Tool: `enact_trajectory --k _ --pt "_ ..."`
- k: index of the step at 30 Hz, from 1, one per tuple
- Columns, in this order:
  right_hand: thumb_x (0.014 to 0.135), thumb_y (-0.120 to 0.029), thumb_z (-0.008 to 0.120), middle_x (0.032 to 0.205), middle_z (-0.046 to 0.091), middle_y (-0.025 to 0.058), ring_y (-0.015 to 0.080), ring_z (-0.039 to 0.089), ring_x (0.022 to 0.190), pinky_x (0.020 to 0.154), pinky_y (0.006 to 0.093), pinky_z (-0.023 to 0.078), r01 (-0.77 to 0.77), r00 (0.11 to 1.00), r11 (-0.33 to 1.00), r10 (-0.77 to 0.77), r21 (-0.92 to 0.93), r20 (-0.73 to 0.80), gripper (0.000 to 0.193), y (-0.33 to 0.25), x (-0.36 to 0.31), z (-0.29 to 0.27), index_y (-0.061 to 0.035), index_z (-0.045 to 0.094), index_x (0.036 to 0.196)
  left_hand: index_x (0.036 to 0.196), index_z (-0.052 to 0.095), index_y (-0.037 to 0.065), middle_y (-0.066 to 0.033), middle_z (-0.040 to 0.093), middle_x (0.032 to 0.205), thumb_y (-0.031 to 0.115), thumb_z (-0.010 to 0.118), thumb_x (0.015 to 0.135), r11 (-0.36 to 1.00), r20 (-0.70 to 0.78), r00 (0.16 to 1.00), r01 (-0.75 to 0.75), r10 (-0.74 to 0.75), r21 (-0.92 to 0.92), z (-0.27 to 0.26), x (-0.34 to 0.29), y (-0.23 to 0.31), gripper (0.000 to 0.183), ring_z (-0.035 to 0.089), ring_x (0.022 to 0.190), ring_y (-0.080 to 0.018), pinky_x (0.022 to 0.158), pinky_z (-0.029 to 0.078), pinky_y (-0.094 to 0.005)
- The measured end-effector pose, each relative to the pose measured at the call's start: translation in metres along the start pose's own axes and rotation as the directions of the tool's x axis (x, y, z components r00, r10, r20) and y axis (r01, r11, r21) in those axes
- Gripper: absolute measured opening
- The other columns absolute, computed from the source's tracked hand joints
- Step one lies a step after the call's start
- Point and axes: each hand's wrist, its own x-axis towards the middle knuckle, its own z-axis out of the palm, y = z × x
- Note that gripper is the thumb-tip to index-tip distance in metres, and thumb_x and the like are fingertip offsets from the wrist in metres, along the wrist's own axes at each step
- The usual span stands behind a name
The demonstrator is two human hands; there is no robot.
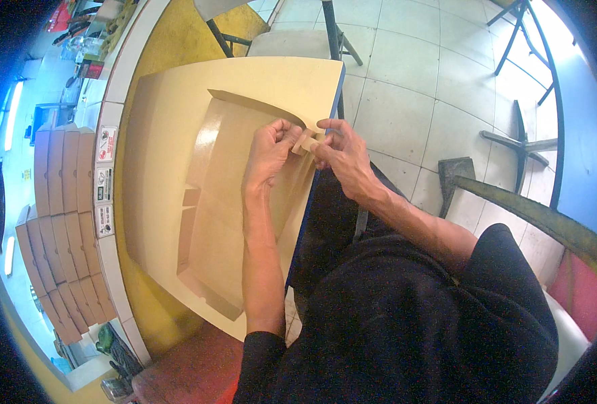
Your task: The person assembles flat cardboard pizza boxes by folding the flaps and securing them with tape. They repeat this process for multiple boxes, stacking the finished boxes on a nearby counter.
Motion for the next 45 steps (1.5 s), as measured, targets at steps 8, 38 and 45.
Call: enact_trajectory --k 8,38,45 --pt "0.09 -0.009 0.077 0.087 0.063 0.003 0.0121 0.062 0.072 0.063 0.0252 0.054 -0.043 0.999 0.994 0.045 -0.099 0.022 0.052 -0.015 0.009 0.004 0.0022 0.051 0.133 0.092 0.07 -0.002 -0.0004 0.067 0.076 0.011 0.074 0.095 0.999 0.167 0.985 -0.049 0.046 0.009 -0.001 0.001 -0.003 0.014 0.054 0.067 -0.0055 0.059 0.041 -0.0239" --pt "0.09 -0.018 0.068 0.099 0.075 0.0195 0.0231 0.072 0.087 0.079 0.0375 0.056 0.323 0.921 0.49 0.036 -0.81 0.389 0.039 -0.059 0.009 -0.024 0.0034 0.067 0.122 0.104 0.066 0.006 -0.0128 0.068 0.099 0.038 0.085 0.074 0.667 0.224 0.957 -0.289 0.183 0.686 0.0 -0.16 -0.003 0.047 0.064 0.102 -0.0342 0.089 0.047 -0.0458" --pt "0.088 -0.013 0.072 0.088 0.073 0.0148 0.0145 0.067 0.081 0.07 0.0347 0.054 0.202 0.86 0.664 0.231 -0.72 0.455 0.028 -0.012 -0.013 0.012 0.0054 0.069 0.109 0.089 0.067 0.008 -0.007 0.067 0.092 0.025 0.083 0.077 0.456 -0.135 0.829 -0.156 0.543 0.876 0.051 -0.154 -0.033 0.026 0.065 0.089 -0.0273 0.08 0.05 -0.0435"
